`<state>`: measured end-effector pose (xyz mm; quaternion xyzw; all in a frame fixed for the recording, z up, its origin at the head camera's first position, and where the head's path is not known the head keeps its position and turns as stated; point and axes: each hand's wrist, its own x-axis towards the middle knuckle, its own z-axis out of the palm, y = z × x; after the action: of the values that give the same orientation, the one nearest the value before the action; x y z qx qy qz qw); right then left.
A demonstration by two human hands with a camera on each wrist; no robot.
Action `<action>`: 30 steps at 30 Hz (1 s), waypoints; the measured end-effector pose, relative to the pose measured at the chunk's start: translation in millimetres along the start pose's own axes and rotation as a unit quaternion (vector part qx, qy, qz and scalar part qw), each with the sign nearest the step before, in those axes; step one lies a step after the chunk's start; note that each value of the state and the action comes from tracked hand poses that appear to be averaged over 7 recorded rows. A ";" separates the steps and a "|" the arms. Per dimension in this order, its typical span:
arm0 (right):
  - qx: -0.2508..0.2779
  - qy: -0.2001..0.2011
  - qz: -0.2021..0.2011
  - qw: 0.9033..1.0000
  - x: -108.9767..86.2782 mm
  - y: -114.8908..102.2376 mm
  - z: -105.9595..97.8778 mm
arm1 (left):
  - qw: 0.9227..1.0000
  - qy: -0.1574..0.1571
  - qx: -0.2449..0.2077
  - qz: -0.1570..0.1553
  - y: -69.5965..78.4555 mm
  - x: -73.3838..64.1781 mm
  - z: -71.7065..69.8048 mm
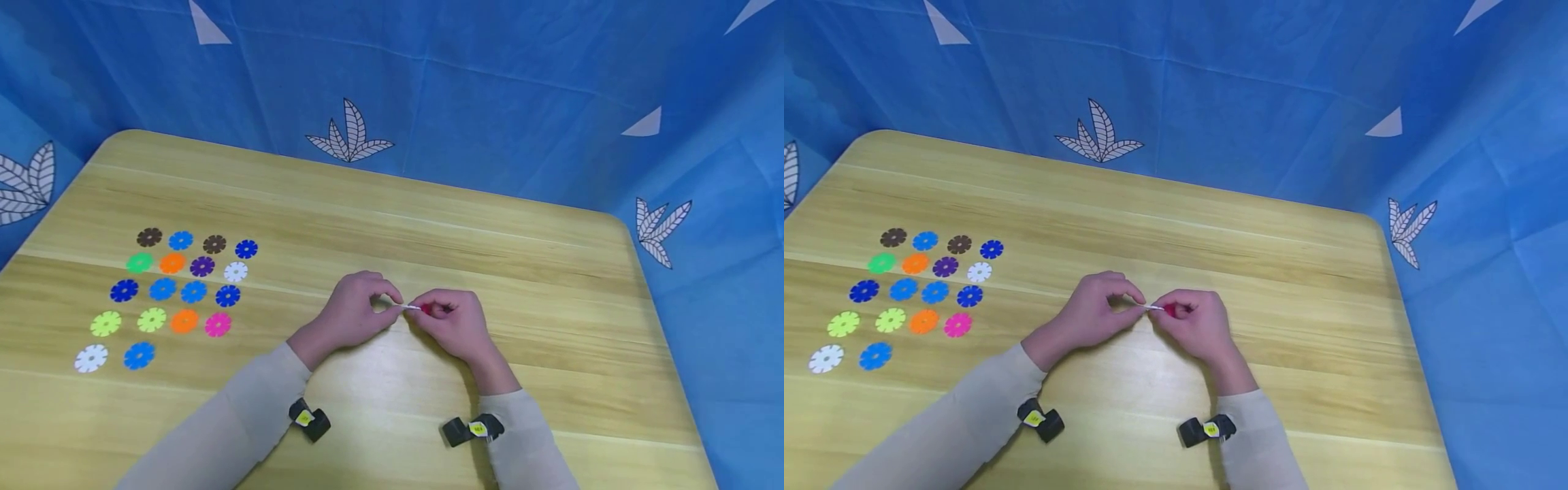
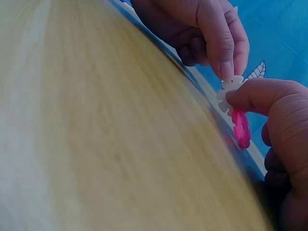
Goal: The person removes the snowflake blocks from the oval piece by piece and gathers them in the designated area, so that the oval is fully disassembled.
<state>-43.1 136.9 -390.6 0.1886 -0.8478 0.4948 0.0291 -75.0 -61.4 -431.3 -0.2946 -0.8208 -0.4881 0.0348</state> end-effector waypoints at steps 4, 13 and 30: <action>-0.001 -0.003 -0.010 1.000 0.5 2.2 1.1 | 1.000 -0.004 0.000 0.002 0.6 0.3 0.4; -0.032 -0.008 0.011 0.999 -1.9 35.5 2.0 | 1.000 -0.007 0.008 -0.018 -0.5 -1.9 -4.9; -0.147 -0.025 0.021 0.989 -1.6 34.8 4.4 | 0.998 -0.010 0.051 -0.028 -9.6 -7.3 -16.2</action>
<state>-53.2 148.9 -422.0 0.1770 -0.9155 0.3605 0.0251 -77.8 -81.4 -432.9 -0.2745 -0.8526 -0.4437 0.0281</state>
